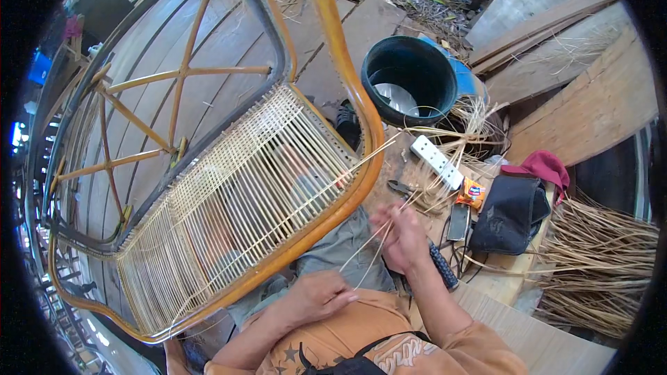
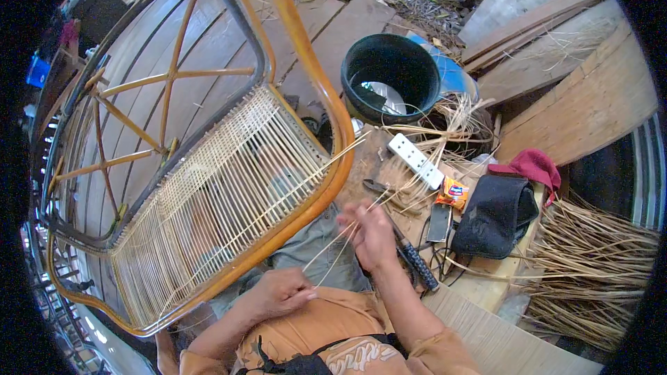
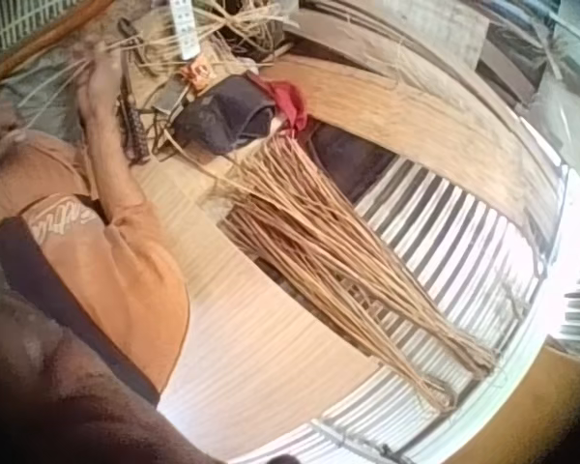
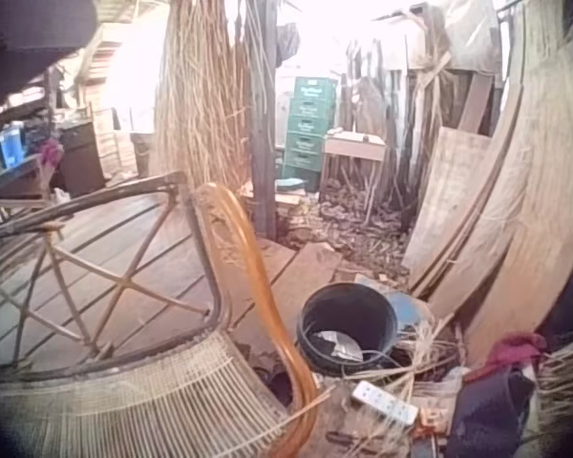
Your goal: Weaving and securing rattan strips onto a furniture frame using a hammer, pliers, and a spacing template.
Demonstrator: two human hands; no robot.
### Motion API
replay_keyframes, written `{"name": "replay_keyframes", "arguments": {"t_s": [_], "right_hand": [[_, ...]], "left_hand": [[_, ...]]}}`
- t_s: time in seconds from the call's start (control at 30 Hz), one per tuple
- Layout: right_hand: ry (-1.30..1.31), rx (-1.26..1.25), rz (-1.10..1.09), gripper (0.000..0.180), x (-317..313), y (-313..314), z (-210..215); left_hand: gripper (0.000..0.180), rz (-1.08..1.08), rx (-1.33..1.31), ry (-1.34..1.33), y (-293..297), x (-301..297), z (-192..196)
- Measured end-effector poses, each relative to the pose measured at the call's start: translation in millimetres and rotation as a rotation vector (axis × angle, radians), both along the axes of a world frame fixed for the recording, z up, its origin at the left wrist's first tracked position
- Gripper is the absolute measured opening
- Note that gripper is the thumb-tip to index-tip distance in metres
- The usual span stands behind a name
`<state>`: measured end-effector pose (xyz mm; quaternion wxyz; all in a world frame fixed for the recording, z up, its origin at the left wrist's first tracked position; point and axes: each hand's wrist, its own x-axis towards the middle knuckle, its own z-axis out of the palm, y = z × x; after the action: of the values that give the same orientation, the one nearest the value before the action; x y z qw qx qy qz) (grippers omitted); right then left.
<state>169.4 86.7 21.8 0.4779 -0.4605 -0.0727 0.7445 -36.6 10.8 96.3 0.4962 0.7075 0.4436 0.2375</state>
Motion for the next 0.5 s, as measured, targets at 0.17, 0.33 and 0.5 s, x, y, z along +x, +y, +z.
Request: {"name": "replay_keyframes", "arguments": {"t_s": [0.17,0.33,0.5], "right_hand": [[-0.061,0.093,-0.060,0.020,48.2,65.1,-34.3],[-0.853,-0.039,0.680,0.034,51.9,45.6,44.0],[-1.072,-0.014,0.487,0.040,105.4,60.7,95.3]], "left_hand": [[0.021,0.027,0.040,0.256,-37.7,-58.2,20.7],[0.021,0.145,0.002,0.386,-56.6,-75.5,20.3],[0.020,0.251,-0.096,0.376,-64.0,-72.1,15.1]]}}
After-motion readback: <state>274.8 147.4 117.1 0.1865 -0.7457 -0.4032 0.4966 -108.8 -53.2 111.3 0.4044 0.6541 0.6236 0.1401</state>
